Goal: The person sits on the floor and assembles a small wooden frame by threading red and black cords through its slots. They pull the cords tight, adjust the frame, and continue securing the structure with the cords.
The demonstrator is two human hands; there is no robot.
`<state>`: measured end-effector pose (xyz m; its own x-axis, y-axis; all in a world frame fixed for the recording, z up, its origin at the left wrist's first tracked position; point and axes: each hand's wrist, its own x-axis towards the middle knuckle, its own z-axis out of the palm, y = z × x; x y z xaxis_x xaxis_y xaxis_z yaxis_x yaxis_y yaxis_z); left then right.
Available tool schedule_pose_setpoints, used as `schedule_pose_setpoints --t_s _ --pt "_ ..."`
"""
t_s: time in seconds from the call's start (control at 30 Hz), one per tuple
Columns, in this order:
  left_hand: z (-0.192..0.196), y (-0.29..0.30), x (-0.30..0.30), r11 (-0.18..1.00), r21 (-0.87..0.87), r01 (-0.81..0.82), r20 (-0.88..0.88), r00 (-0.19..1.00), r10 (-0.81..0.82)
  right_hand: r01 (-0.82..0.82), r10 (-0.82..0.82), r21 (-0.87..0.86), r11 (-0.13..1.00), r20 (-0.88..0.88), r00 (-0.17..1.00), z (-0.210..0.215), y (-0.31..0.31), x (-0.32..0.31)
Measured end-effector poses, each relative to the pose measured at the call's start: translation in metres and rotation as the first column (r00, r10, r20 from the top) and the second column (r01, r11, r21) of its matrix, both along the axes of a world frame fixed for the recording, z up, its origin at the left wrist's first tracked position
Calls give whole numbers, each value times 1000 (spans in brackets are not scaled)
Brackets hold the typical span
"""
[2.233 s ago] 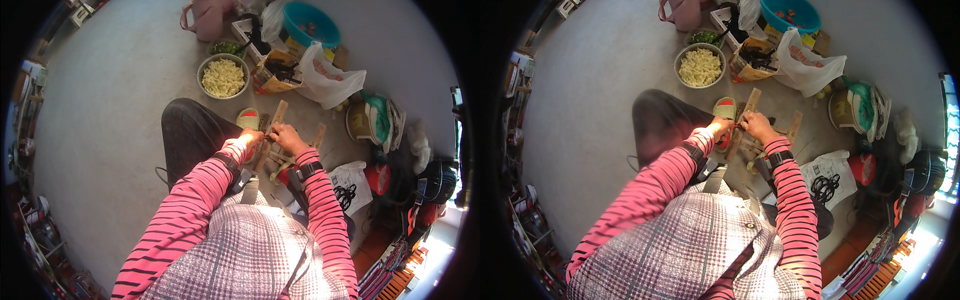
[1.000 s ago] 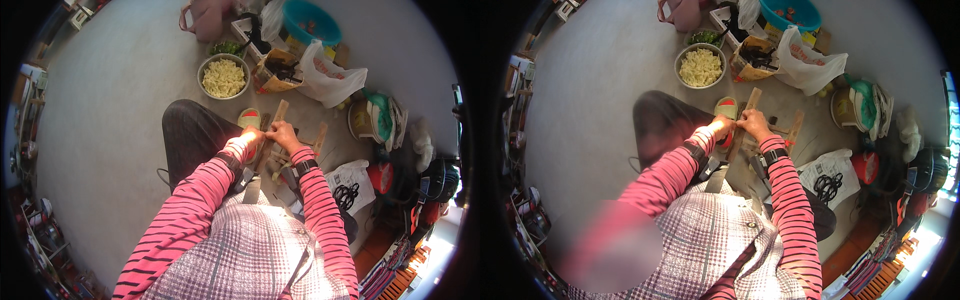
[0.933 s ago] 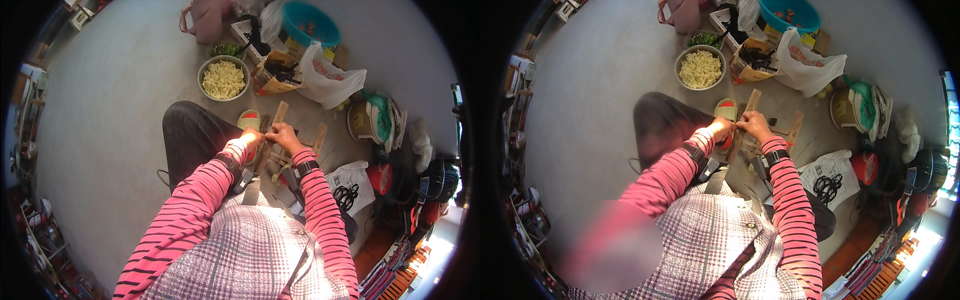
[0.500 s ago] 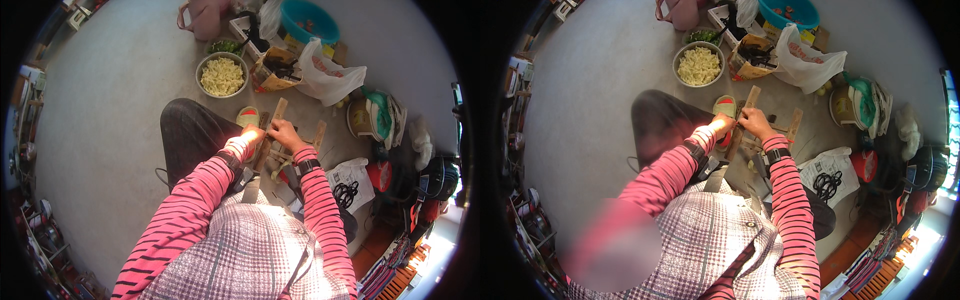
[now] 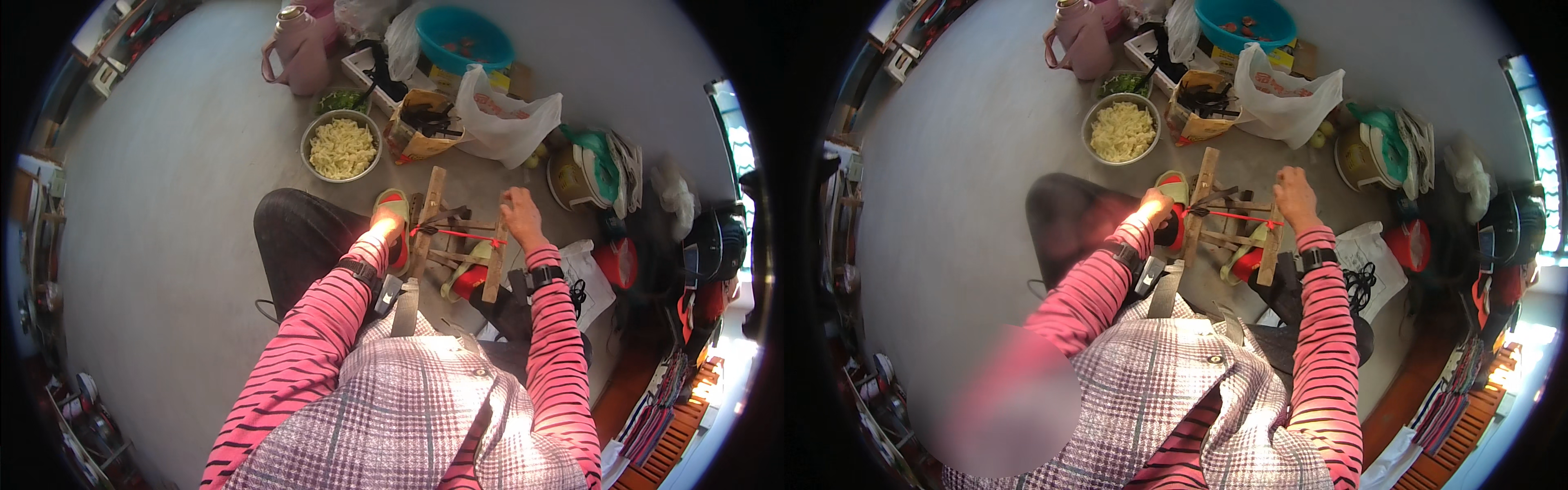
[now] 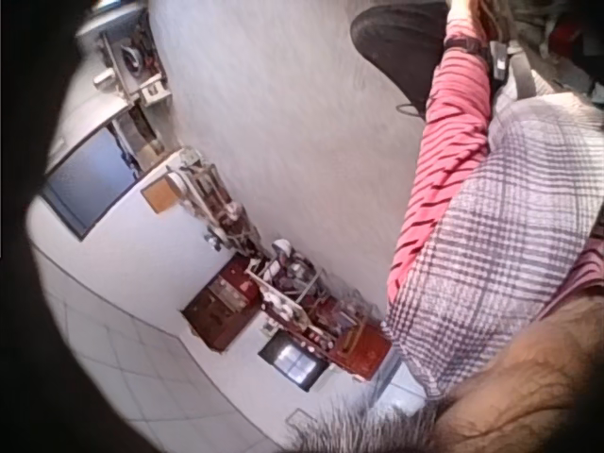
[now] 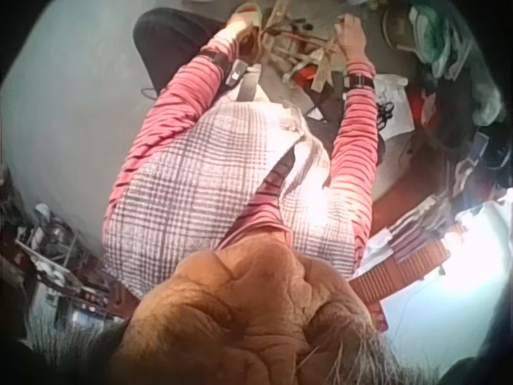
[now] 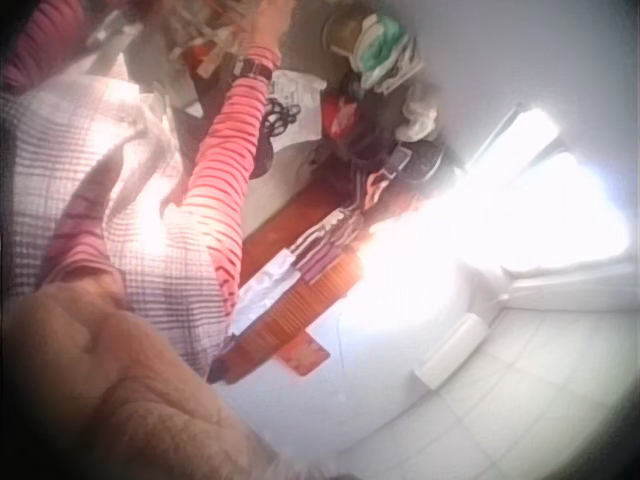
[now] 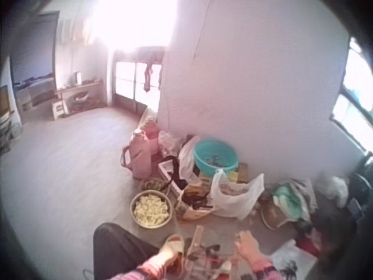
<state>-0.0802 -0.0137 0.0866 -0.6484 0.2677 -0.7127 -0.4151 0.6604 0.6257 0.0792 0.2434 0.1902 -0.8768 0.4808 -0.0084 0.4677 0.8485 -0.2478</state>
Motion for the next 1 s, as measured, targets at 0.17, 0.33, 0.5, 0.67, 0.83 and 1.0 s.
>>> schedule_pose_setpoints --t_s 0.17,0.33,0.5,0.67,0.83,1.0 --pt "-20 11 -4 980 156 125 -273 959 -79 391 -353 -53 919 335 874 -6 16 47" --pt "-9 27 0 948 211 239 -199 960 -198 565 -420 -467 680 383 823 -30 16 64" --pt "3 41 12 940 211 269 -303 932 -199 444 -383 -373 815 228 895 -67 12 53" --pt "-1 54 30 938 94 334 -530 814 -237 489 -559 -610 624 88 824 -76 -30 52" --pt "-3 55 39 925 -101 365 -581 734 -353 525 -591 -429 735 -25 806 -84 -40 50" --pt "-7 56 36 925 -155 348 -608 704 -367 539 -598 -409 737 -22 801 -94 -36 53"
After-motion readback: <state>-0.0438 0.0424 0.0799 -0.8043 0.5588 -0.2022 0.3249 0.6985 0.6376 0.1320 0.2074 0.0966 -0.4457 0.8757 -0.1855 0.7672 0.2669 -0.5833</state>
